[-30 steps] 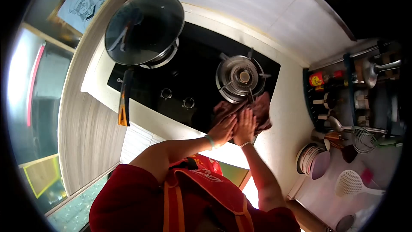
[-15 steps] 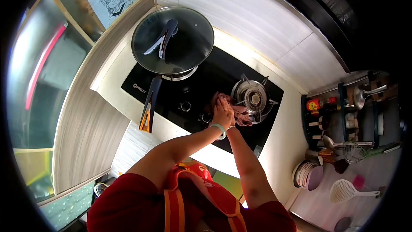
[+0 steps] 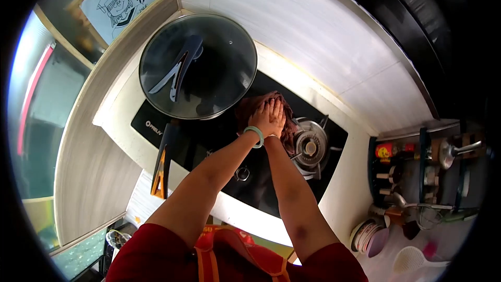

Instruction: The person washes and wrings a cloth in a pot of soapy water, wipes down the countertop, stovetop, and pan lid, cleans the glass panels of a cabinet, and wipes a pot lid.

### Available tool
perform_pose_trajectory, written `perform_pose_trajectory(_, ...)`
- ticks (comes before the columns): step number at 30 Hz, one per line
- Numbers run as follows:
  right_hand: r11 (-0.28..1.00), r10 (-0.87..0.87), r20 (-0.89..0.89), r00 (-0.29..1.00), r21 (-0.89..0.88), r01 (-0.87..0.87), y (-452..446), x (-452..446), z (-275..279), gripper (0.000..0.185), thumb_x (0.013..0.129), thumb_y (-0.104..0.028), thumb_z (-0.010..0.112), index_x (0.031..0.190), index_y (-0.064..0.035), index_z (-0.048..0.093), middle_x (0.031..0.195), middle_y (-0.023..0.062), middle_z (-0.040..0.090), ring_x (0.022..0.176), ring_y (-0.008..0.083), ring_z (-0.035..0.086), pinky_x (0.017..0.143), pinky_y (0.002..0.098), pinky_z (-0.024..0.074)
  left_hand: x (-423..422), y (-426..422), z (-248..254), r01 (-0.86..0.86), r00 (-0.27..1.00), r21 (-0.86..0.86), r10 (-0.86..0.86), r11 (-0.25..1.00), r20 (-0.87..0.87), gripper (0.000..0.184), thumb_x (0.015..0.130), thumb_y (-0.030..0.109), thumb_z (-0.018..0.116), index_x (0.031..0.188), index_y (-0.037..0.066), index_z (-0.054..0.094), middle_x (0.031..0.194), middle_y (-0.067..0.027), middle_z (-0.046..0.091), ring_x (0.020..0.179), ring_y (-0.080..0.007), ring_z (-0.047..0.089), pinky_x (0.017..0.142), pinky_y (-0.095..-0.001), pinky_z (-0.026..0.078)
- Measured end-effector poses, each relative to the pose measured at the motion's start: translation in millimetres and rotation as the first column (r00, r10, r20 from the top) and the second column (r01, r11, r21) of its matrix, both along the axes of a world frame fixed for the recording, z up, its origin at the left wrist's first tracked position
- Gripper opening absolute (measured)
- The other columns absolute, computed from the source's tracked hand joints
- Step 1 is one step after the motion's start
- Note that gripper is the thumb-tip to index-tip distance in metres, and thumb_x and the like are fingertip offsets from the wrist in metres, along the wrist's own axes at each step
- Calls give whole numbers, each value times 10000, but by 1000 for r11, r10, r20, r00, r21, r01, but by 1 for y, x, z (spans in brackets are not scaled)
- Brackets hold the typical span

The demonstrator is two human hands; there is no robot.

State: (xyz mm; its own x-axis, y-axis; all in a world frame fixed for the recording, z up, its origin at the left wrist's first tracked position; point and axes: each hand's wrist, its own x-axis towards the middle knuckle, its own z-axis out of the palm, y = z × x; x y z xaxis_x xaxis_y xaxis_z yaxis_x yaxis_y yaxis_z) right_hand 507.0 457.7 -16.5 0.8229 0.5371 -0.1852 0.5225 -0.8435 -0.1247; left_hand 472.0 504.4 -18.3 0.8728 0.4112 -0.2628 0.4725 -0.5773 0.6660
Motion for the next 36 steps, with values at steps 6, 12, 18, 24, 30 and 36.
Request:
perform_pose_trajectory(6, 998, 61, -85, 995, 12, -61, 0, 32, 2, 814, 793, -351, 572, 1406, -105, 96, 1461, 129, 79, 1347, 286, 87, 1055, 402, 180, 18, 31, -11, 40, 969, -285, 32, 958, 244, 562, 857, 387, 427, 1293, 36, 377, 1356, -195, 317, 1234, -319, 341, 1016, -384, 283)
perform_pose_trajectory(12, 915, 402, -124, 907, 6, -404, -21, 41, 81, 357, 708, -234, 686, 1043, -189, 572, 1174, 140, 462, 1088, 341, 470, 880, 393, 423, -31, 28, 19, -24, 990, 137, 4, 990, 141, 210, 768, 180, 623, 945, 69, 601, 1027, -162, 531, 984, -317, 503, 864, -393, 411)
perform_pose_trajectory(18, 690, 598, -572, 561, 13, -723, -6, 105, 29, 290, 644, -126, 667, 933, -149, 657, 922, 64, 646, 862, 251, 597, 756, 351, 469, 2, 22, 4, -31, 990, 203, 2, 979, 144, 98, 683, 181, 700, 729, 124, 636, 894, -120, 549, 877, -310, 538, 762, -399, 453)
perform_pose_trajectory(24, 915, 278, -739, 614, 10, -402, -42, 167, 45, 349, 743, -348, 548, 933, -72, 646, 938, 106, 640, 875, 245, 586, 780, 347, 424, 72, 6, 1, 63, 983, 166, -90, 984, 158, 57, 674, 175, 684, 694, 122, 675, 819, -114, 594, 834, -290, 577, 747, -378, 477)
perform_pose_trajectory(30, 983, 173, -736, 655, 89, -160, -120, 213, 32, 347, 819, -342, 489, 843, -4, 562, 782, 76, 569, 656, 207, 464, 674, 351, 371, 146, -37, 18, 396, 918, 19, -395, 918, -44, 182, 759, 207, 617, 816, 46, 681, 813, -175, 640, 730, -291, 601, 694, -382, 481)
perform_pose_trajectory(36, 847, 505, -362, 783, 37, -530, -200, 215, 19, 297, 914, -149, 318, 1103, -45, 522, 1077, 167, 564, 1005, 334, 529, 871, 385, 418, 190, -102, 42, 676, 725, 112, -629, 728, -280, 389, 877, 263, 415, 715, -34, 606, 631, -158, 568, 569, -260, 534, 582, -405, 429)
